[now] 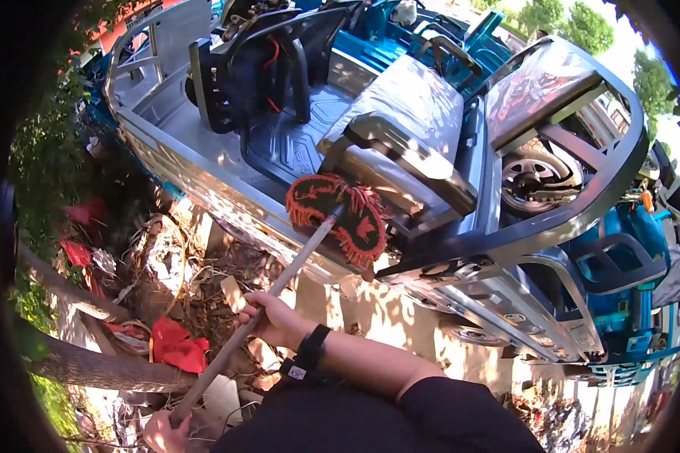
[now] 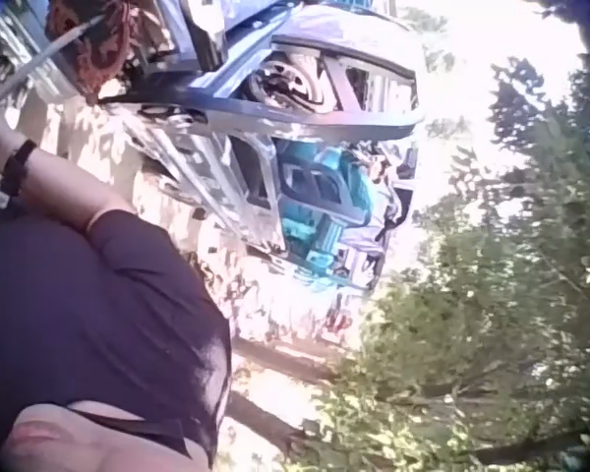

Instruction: Cleaning the exterior and interior of a blue electric tricycle using a long-handled mop.

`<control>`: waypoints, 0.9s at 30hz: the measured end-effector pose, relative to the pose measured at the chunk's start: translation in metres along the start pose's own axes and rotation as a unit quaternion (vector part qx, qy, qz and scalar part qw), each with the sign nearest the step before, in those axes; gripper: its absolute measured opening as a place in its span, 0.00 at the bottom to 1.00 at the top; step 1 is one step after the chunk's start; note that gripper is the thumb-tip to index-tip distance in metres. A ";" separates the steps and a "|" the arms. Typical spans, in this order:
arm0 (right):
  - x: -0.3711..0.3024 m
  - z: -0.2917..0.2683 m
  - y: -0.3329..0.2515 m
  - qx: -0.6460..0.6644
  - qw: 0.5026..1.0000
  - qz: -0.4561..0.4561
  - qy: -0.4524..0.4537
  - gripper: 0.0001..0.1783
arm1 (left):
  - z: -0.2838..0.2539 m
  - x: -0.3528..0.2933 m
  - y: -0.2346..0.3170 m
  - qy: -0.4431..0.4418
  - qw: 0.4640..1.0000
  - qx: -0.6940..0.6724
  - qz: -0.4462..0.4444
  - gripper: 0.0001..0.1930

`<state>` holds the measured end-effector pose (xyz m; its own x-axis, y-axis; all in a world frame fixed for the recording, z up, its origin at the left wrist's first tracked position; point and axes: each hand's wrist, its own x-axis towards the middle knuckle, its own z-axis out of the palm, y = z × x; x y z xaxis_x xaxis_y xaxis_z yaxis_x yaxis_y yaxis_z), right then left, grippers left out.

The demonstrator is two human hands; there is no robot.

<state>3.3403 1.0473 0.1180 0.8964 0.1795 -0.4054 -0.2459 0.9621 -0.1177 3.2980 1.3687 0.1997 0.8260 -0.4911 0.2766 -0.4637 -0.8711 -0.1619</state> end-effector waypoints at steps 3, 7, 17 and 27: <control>-0.011 -0.007 0.000 0.024 1.000 -0.007 -0.001 0.11 | -0.001 -0.004 0.004 -0.050 0.999 0.005 -0.019 0.19; -0.026 -0.018 -0.004 0.085 0.996 0.002 -0.016 0.10 | -0.016 0.003 0.016 -0.079 0.996 0.031 -0.011 0.19; -0.076 -0.044 -0.012 0.162 0.985 -0.046 -0.027 0.11 | -0.036 0.026 0.025 0.103 0.978 0.030 0.181 0.16; -0.094 0.011 -0.011 0.075 0.990 -0.022 -0.117 0.10 | -0.053 0.026 -0.026 0.000 0.991 -0.126 0.034 0.29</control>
<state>3.2625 1.0216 0.1671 0.9704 0.1617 -0.1795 -0.1622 0.9867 0.0121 3.3143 1.3785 0.2608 0.7901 -0.5490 0.2727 -0.5839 -0.8095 0.0617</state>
